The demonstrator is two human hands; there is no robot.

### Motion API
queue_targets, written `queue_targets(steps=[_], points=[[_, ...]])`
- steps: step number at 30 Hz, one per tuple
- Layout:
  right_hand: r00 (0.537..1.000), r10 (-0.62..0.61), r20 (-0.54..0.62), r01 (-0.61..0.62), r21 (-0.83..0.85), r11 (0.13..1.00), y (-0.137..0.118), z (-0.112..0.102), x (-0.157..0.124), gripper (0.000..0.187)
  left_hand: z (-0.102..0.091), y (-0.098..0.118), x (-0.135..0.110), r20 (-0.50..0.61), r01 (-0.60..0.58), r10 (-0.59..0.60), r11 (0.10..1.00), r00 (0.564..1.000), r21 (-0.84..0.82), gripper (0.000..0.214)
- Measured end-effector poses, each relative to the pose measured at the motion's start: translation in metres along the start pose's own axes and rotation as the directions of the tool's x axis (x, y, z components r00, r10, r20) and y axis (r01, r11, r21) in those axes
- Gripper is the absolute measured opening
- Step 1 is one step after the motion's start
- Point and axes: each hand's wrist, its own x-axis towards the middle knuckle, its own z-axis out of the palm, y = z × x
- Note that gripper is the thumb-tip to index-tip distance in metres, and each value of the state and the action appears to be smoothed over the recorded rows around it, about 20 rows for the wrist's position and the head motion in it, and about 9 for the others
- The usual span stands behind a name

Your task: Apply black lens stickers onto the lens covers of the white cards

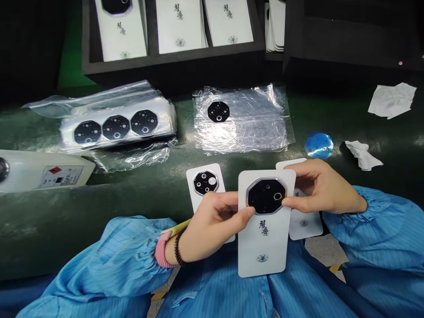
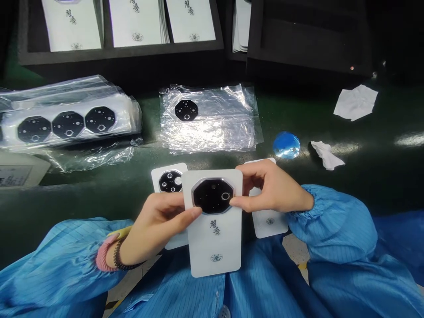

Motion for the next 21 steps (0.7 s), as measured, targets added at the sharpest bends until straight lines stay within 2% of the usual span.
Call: queue_targets(steps=[2, 4, 7, 9, 11, 13, 15, 16, 18, 21], points=[[1.0, 0.011, 0.008, -0.011, -0.003, 1.0, 0.001, -0.001, 0.002, 0.012, -0.001, -0.001, 0.003, 0.039, 0.042, -0.039, 0.997, 0.998, -0.064, 0.023], [0.997, 0.073, 0.015, -0.073, -0.017, 0.997, 0.001, -0.002, 0.005, 0.016, -0.006, -0.002, 0.003, 0.092, 0.086, -0.081, 0.994, 0.992, -0.06, 0.023], [0.98, 0.199, -0.002, -0.199, -0.053, 0.979, 0.0, -0.004, 0.011, 0.025, -0.016, -0.007, -0.007, 0.116, 0.099, -0.115, 0.987, 0.987, 0.129, 0.026], [0.974, 0.219, -0.063, -0.226, -0.126, 0.966, 0.0, -0.003, 0.014, 0.031, -0.024, -0.013, -0.019, 0.1, 0.005, -0.045, 0.929, 0.994, 0.371, 0.025], [0.972, 0.186, -0.145, -0.216, -0.235, 0.948, 0.0, 0.0, 0.017, 0.035, -0.03, -0.021, -0.03, 0.133, -0.182, 0.129, 0.809, 0.983, 0.559, 0.022], [0.968, 0.135, -0.213, -0.206, -0.358, 0.911, 0.002, 0.004, 0.019, 0.036, -0.033, -0.031, -0.038, 0.234, -0.4, 0.328, 0.669, 0.915, 0.626, 0.022], [0.963, 0.082, -0.256, -0.207, -0.509, 0.835, 0.003, 0.007, 0.019, 0.033, -0.033, -0.042, -0.04, 0.37, -0.58, 0.459, 0.507, 0.808, 0.638, 0.028], [0.961, 0.052, -0.27, -0.208, -0.587, 0.782, 0.003, 0.007, 0.019, 0.03, -0.032, -0.047, -0.04, 0.44, -0.641, 0.482, 0.421, 0.758, 0.642, 0.03], [0.961, 0.001, -0.276, -0.204, -0.707, 0.677, 0.001, 0.008, 0.018, 0.022, -0.028, -0.055, -0.038, 0.543, -0.698, 0.466, 0.275, 0.698, 0.661, 0.032], [0.967, -0.034, -0.251, -0.181, -0.779, 0.6, -0.006, 0.009, 0.021, 0.016, -0.021, -0.064, -0.035, 0.611, -0.713, 0.416, 0.149, 0.673, 0.685, 0.035]])
